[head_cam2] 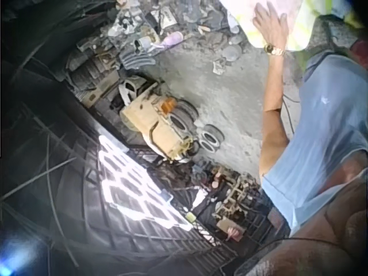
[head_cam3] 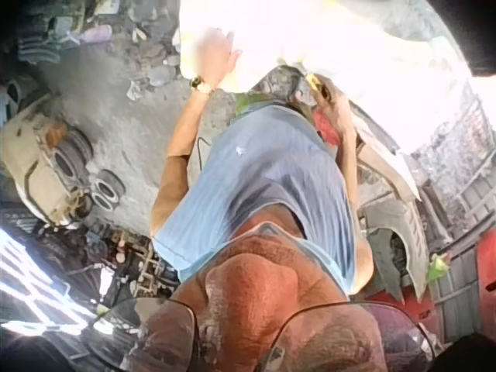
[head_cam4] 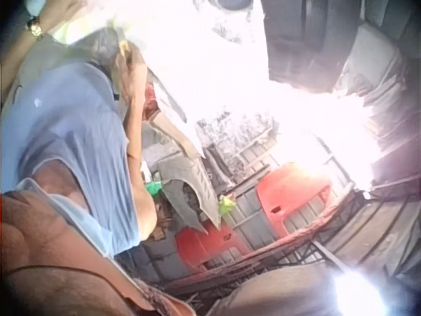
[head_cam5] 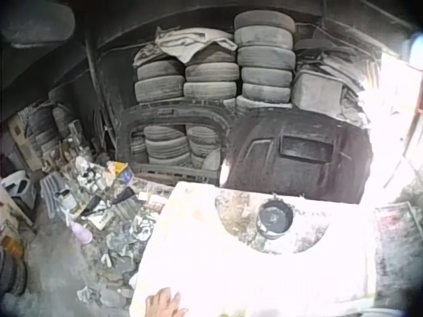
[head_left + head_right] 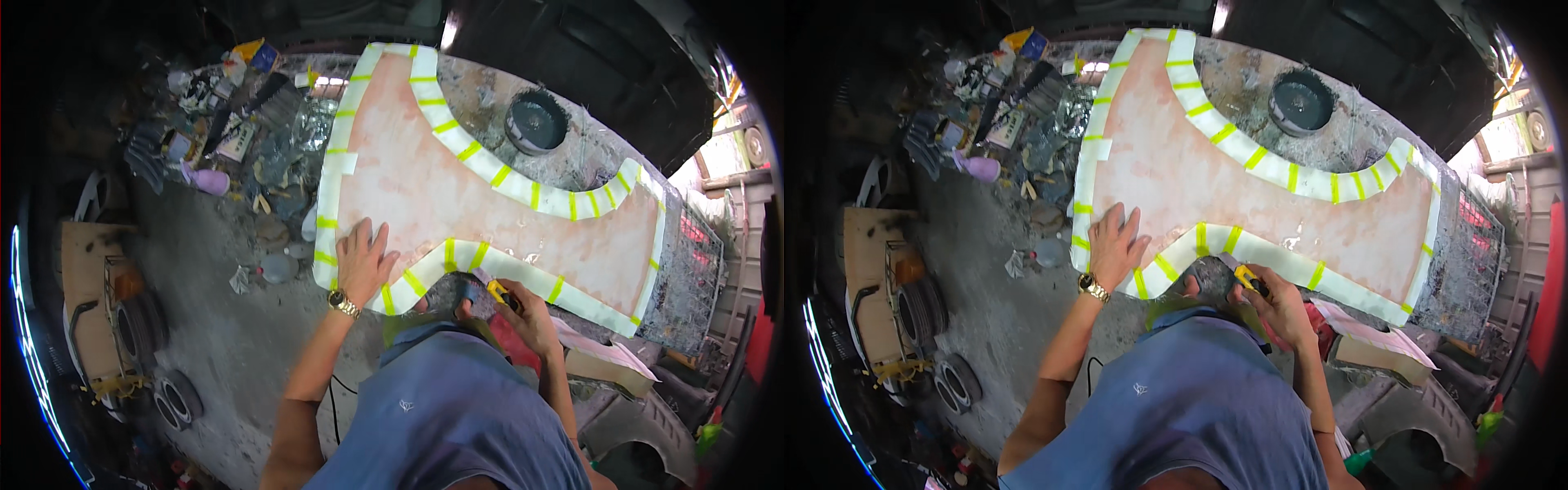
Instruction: The person applies a filler substance to a car bumper using a cloth, smoothing it over the surface. Later, the person uses a utility knife to cut and remove masking tape from a car hood.
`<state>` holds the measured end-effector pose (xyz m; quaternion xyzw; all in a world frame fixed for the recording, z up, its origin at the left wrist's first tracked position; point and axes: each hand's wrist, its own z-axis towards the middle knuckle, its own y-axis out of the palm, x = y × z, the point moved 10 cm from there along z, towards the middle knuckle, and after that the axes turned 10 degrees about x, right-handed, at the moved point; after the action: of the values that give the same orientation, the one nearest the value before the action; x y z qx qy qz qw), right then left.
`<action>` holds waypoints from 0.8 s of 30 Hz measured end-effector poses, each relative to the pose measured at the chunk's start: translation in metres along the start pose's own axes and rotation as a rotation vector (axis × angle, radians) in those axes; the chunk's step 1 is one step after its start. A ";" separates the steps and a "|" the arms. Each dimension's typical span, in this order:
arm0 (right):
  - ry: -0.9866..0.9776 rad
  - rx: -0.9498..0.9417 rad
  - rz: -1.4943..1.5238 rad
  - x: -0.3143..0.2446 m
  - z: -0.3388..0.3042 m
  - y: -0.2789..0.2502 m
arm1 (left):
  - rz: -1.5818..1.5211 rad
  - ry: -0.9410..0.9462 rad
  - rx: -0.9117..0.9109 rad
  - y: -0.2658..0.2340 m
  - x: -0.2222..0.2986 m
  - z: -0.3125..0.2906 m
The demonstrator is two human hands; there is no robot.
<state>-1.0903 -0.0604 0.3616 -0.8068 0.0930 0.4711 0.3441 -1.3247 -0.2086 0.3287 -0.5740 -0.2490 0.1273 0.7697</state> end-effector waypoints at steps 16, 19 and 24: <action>-0.022 0.054 0.146 0.024 -0.030 -0.025 | 0.040 -0.231 0.109 0.024 -0.009 -0.002; -0.022 0.069 0.203 0.029 -0.032 -0.026 | -0.093 -0.057 0.013 0.038 0.032 0.009; 0.001 0.092 0.196 0.024 -0.034 -0.036 | -0.033 -0.118 0.046 0.038 0.021 0.032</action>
<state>-1.0367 -0.0514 0.3693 -0.7776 0.1931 0.4973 0.3329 -1.3203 -0.1606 0.3043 -0.5432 -0.3006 0.1540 0.7686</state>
